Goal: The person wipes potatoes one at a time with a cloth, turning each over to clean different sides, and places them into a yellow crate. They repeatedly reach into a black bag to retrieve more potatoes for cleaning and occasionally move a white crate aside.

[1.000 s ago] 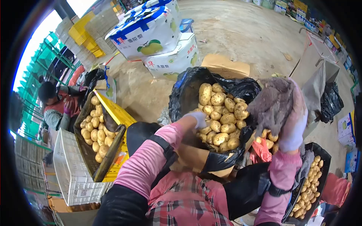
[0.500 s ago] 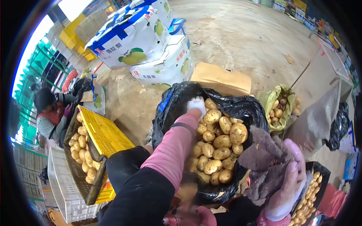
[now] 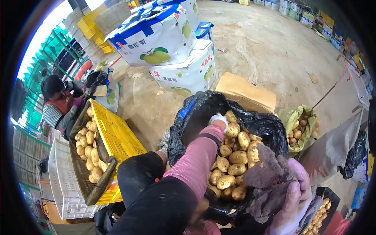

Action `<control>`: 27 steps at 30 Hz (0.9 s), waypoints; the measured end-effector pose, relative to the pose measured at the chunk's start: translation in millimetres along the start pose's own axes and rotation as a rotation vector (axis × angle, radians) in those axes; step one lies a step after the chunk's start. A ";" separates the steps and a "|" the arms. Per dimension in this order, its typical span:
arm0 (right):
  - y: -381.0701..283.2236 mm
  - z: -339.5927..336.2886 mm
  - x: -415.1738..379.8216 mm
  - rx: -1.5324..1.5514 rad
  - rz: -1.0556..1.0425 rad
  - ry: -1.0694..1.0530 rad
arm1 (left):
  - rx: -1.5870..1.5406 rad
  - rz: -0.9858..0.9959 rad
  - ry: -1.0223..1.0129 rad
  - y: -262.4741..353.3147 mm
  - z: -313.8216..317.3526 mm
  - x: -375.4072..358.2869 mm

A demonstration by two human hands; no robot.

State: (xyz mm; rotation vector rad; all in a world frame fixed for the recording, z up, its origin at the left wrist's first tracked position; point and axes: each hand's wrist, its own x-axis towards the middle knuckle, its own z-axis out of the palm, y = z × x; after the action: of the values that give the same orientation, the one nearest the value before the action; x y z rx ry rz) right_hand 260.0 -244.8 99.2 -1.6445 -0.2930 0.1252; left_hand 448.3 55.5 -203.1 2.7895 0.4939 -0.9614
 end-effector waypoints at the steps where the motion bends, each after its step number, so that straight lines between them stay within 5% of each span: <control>1: -4.4 -1.5 -2.4 -0.032 0.006 -0.001 | 0.103 0.004 -0.126 3.2 -8.5 4.3; 6: -0.6 -2.6 2.5 -0.040 0.052 0.042 | 0.070 -0.169 -0.122 13.4 5.3 22.7; 9: 2.9 2.0 7.8 -0.082 0.040 0.061 | 0.319 -0.014 -0.110 8.6 18.1 36.3; 11: 6.6 3.8 14.0 -0.109 0.018 0.033 | 0.177 -0.076 -0.238 5.8 15.6 46.7; 14: 19.8 9.0 28.7 -0.027 -0.026 0.054 | -0.058 -0.106 -0.100 -2.1 13.5 32.9; 17: 15.7 18.3 39.6 0.004 -0.100 0.071 | -0.029 0.062 0.156 -10.2 -4.0 -31.7; 23: 17.3 37.0 47.7 0.063 -0.218 -0.034 | -0.345 0.107 0.345 -45.2 -74.0 -151.9; 26: 19.6 47.3 47.3 0.189 -0.189 -0.087 | -0.589 0.128 0.637 -89.4 -94.9 -220.1; 27: 23.8 47.5 48.6 0.161 -0.238 -0.130 | -0.911 0.158 0.533 -110.0 -110.9 -277.6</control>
State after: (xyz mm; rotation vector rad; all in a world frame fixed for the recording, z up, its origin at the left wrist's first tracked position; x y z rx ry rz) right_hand 297.3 -188.0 75.5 -1.4328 -0.5612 0.0727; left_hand 267.1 113.8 52.3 2.1300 0.5689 0.0921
